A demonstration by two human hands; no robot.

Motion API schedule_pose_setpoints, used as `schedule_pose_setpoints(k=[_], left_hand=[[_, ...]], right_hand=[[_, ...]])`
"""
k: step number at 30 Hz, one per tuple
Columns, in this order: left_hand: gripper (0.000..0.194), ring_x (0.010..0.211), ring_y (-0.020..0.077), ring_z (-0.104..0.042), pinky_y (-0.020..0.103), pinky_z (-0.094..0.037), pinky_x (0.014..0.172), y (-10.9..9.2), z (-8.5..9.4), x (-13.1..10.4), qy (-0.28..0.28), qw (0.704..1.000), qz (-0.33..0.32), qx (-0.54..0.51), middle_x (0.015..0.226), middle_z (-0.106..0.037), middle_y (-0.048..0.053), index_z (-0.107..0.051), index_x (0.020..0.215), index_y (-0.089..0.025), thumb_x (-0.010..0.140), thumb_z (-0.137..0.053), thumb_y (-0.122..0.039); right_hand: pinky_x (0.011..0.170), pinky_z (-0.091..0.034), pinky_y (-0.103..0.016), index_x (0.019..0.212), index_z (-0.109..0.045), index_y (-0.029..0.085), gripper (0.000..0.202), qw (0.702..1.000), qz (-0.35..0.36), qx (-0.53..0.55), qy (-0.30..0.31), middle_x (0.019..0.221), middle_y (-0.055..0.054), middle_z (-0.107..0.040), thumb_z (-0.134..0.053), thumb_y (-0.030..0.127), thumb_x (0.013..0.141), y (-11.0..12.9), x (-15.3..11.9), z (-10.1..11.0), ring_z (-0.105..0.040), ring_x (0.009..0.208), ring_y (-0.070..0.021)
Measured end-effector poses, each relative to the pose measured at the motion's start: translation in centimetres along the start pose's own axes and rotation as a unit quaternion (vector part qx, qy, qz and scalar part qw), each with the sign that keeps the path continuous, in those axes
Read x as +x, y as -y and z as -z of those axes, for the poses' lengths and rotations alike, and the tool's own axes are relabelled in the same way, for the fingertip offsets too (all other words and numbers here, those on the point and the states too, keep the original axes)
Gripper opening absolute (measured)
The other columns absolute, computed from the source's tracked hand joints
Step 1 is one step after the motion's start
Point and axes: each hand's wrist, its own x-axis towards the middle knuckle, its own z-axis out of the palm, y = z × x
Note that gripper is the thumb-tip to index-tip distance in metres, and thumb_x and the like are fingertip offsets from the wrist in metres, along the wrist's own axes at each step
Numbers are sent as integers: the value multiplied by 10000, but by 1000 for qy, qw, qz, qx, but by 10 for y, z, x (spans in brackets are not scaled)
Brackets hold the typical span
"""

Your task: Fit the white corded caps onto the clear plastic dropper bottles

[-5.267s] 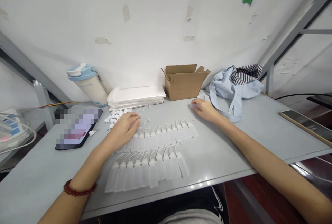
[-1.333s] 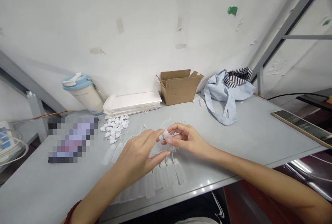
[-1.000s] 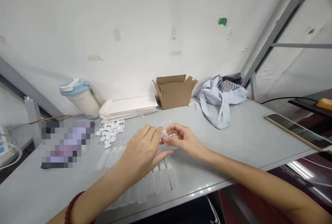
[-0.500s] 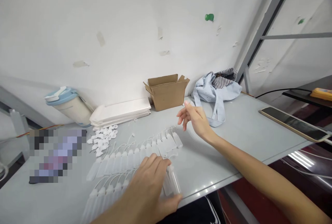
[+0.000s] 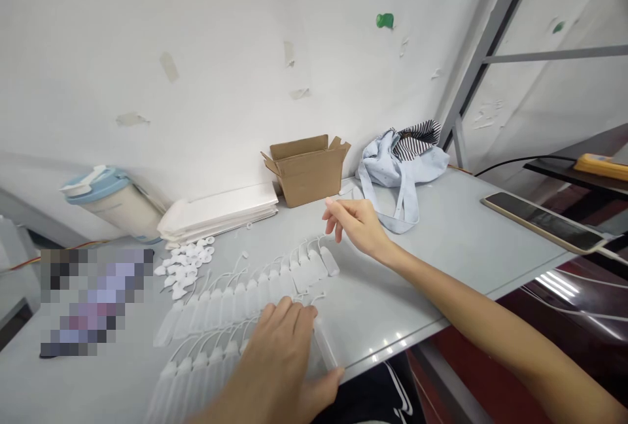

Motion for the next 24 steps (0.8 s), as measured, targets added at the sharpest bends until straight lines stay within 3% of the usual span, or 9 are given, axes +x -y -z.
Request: schedule_pose_setpoints(k=[2,5,10,16,20,24], left_hand=[[391,803,280,-588,445,-479,729,1,1,-3,-30,999,-14,28,850,-633,80,-577,1030,-115,703,-676,-306],[366,764,276,-576,432,-460,689,3,8,-4,-56,996,23,63,788,-608,68,-568,1014,-109,717,-657,-304],[351,736,266,-573,388,-446,645,19,23,-4,-62,993,76,68,691,-557,25,-570,1018,-139,782,-605,-396],[360,787,266,-585,363,-441,640,25,22,-12,-72,987,131,61,718,-560,15,-551,1054,-184,783,-586,-419],[341,798,280,-583,373,-434,639,17,17,-16,-72,986,143,56,715,-563,21,-551,1040,-186,775,-565,-401],[323,759,263,-572,380,-434,654,13,16,-17,-58,987,143,38,715,-564,18,-560,1029,-185,773,-575,-380]], right_hand=[[487,-440,-233,658,-599,135,405,995,-22,52,82,524,11,-599,-523,463,884,3,1,2,-563,393,-95],[528,-482,-244,688,-576,145,320,962,-68,99,246,536,17,-596,-571,419,855,9,1,8,-624,493,-128],[545,-433,-193,657,-581,132,265,892,-60,-25,447,659,-18,-649,-623,332,826,13,-6,13,-572,596,-92],[555,-395,-191,601,-577,150,247,857,30,-114,502,586,36,-581,-617,265,815,7,-16,-2,-533,568,-83],[573,-407,-195,578,-564,160,278,844,-1,-119,524,582,37,-587,-656,312,792,9,-16,-5,-558,595,-93],[537,-419,-191,516,-482,166,394,795,-55,-140,588,567,24,-613,-611,373,825,18,-14,9,-563,553,-87]])
